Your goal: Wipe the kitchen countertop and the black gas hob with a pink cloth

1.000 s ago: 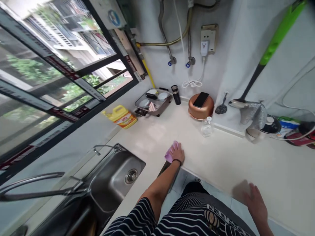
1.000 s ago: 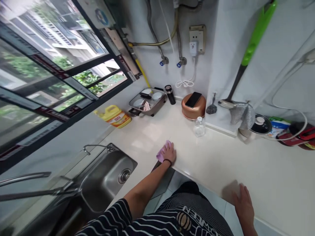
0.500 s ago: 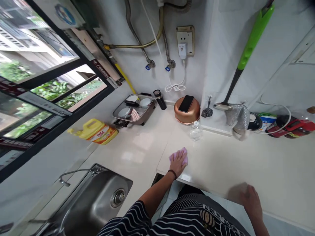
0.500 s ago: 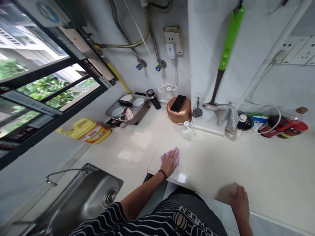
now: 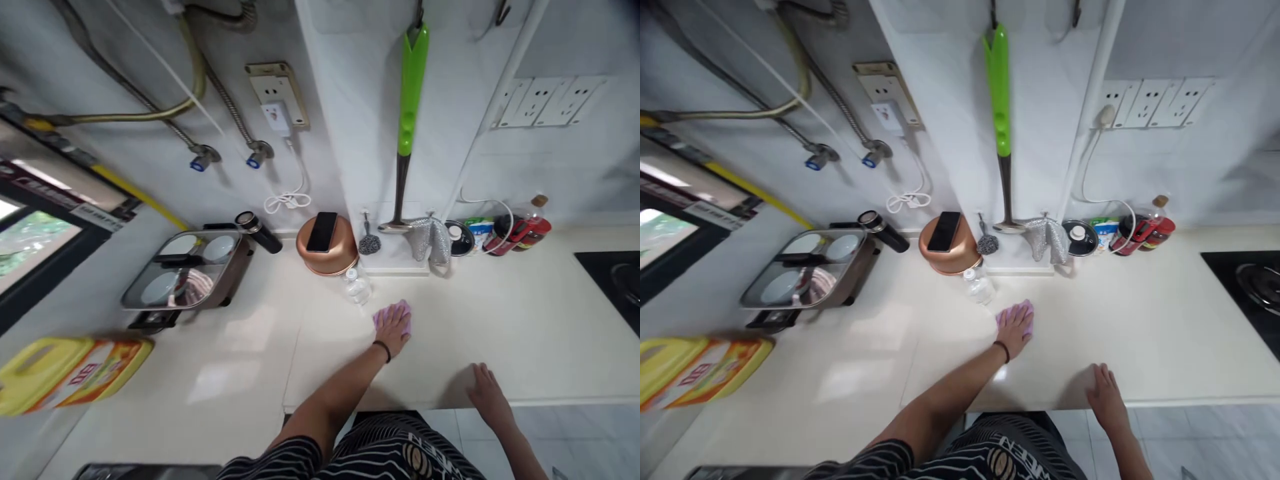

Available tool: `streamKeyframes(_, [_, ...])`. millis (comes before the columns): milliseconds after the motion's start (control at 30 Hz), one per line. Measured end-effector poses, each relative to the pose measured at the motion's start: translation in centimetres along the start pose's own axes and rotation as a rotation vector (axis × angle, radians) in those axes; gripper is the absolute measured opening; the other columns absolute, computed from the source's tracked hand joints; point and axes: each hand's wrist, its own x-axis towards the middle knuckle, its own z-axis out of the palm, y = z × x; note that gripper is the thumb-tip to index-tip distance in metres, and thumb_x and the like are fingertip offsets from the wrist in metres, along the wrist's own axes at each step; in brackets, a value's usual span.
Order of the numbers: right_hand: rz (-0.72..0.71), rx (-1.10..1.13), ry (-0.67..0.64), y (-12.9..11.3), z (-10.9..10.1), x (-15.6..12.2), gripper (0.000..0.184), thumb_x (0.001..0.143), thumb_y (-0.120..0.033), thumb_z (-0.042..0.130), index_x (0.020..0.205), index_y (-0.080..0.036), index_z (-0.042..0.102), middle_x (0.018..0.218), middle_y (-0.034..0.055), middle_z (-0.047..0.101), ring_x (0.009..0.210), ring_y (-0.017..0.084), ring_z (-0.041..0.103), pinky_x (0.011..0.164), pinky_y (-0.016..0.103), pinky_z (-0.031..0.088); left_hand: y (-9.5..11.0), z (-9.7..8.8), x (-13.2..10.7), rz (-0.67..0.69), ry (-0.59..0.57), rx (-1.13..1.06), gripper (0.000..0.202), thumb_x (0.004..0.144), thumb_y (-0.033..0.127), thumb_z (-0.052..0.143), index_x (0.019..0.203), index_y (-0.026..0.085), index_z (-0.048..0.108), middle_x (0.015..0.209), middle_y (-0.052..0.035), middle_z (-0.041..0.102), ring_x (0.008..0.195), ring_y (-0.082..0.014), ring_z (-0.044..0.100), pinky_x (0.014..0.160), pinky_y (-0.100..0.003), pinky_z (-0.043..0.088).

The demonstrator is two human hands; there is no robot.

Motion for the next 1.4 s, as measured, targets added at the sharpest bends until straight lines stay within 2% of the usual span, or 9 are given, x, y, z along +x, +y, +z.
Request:
streamKeyframes(100, [-0.01,-0.049,0.003,-0.6,-0.3,-0.5,0.075,0.085,-0.037,0.049,0.153,-0.005,0.052,0.163,0.0222,0.05,0.159,0.035,0.038,0.133,0.054,0.031,0.0,-3.0,5.3,-0.063,-0.013,0.0,0.072,0.101,0.043,0.052,0.17,0.034,0.034,0.183,-0.0024,0.017,0.169,-0.0348,0.008,0.134,-0.067,0.005])
streamKeyframes(200, [0.012,-0.076,-0.039,-1.3,-0.6,-0.9,0.074,0.088,-0.033,0.048,0.156,-0.005,0.049,0.168,0.0215,0.045,0.161,0.035,0.033,0.134,0.054,0.031,-0.5,-5.0,8.6,-0.098,-0.029,-0.005,0.071,0.102,0.043,0.049,0.17,0.035,0.032,0.183,-0.0012,0.014,0.169,-0.0338,0.005,0.134,-0.066,0.003])
streamKeyframes(433, [0.09,-0.073,-0.101,-3.8,-1.7,-1.5,0.076,0.088,-0.021,0.049,0.162,-0.006,0.042,0.176,0.0191,0.031,0.165,0.032,0.022,0.136,0.05,0.024,-0.8,-5.6,9.9,-0.111,-0.032,0.044,0.068,0.104,0.042,0.043,0.171,0.035,0.032,0.183,-0.0007,0.014,0.169,-0.0329,0.003,0.133,-0.066,0.003])
streamKeyframes(533, [0.114,-0.036,-0.129,-4.7,-2.2,-1.4,0.081,0.084,-0.017,0.051,0.164,-0.007,0.039,0.177,0.0187,0.027,0.166,0.033,0.019,0.137,0.052,0.021,-0.8,-5.5,8.5,-0.105,-0.049,0.081,0.068,0.104,0.042,0.042,0.171,0.035,0.031,0.183,0.0004,0.011,0.169,-0.0338,0.004,0.133,-0.067,0.005])
streamKeyframes(633, [0.107,-0.026,-0.13,-5.2,-2.3,-1.1,0.086,0.081,-0.014,0.052,0.165,-0.007,0.037,0.178,0.0189,0.026,0.167,0.034,0.016,0.137,0.054,0.018,-0.6,-4.9,5.4,-0.092,-0.058,0.122,0.067,0.105,0.04,0.042,0.171,0.035,0.031,0.183,0.0003,0.009,0.169,-0.034,0.006,0.133,-0.067,0.007])
streamKeyframes(833, [0.066,-0.038,-0.166,-6.0,-2.8,-0.8,0.096,0.074,-0.009,0.056,0.168,-0.009,0.032,0.179,0.0176,0.02,0.167,0.035,0.016,0.136,0.052,0.02,0.4,-1.8,-2.4,-0.084,-0.032,0.209,0.063,0.106,0.036,0.041,0.169,0.037,0.036,0.182,-0.0007,0.014,0.168,-0.0351,0.011,0.131,-0.067,0.014])
streamKeyframes(1000, [0.026,-0.032,-0.152,-6.9,-4.0,-1.1,0.094,0.078,-0.01,0.059,0.167,-0.006,0.032,0.179,0.0195,0.019,0.167,0.034,0.015,0.136,0.044,0.02,2.1,0.8,-6.7,-0.104,-0.017,0.292,0.062,0.107,0.031,0.037,0.169,0.034,0.035,0.182,-0.0013,0.016,0.168,-0.0346,0.013,0.131,-0.066,0.013])
streamKeyframes(1200, [-0.055,0.082,-0.048,-6.5,-3.3,-2.0,0.08,0.08,-0.013,0.058,0.159,-0.008,0.049,0.174,0.0168,0.035,0.164,0.031,0.027,0.135,0.045,0.027,3.9,2.6,-9.3,-0.148,-0.05,0.324,0.062,0.107,0.033,0.037,0.169,0.036,0.033,0.181,-0.001,0.017,0.168,-0.0342,0.015,0.13,-0.066,0.016])
streamKeyframes(1400, [-0.107,0.217,0.069,-4.9,-1.8,-5.8,0.083,0.083,-0.016,0.061,0.164,-0.01,0.041,0.174,0.0161,0.034,0.165,0.031,0.026,0.135,0.055,0.028,4.7,2.1,-9.4,-0.17,-0.035,0.323,0.061,0.107,0.036,0.035,0.168,0.033,0.038,0.181,-0.0037,0.02,0.167,-0.0359,0.018,0.128,-0.068,0.02])
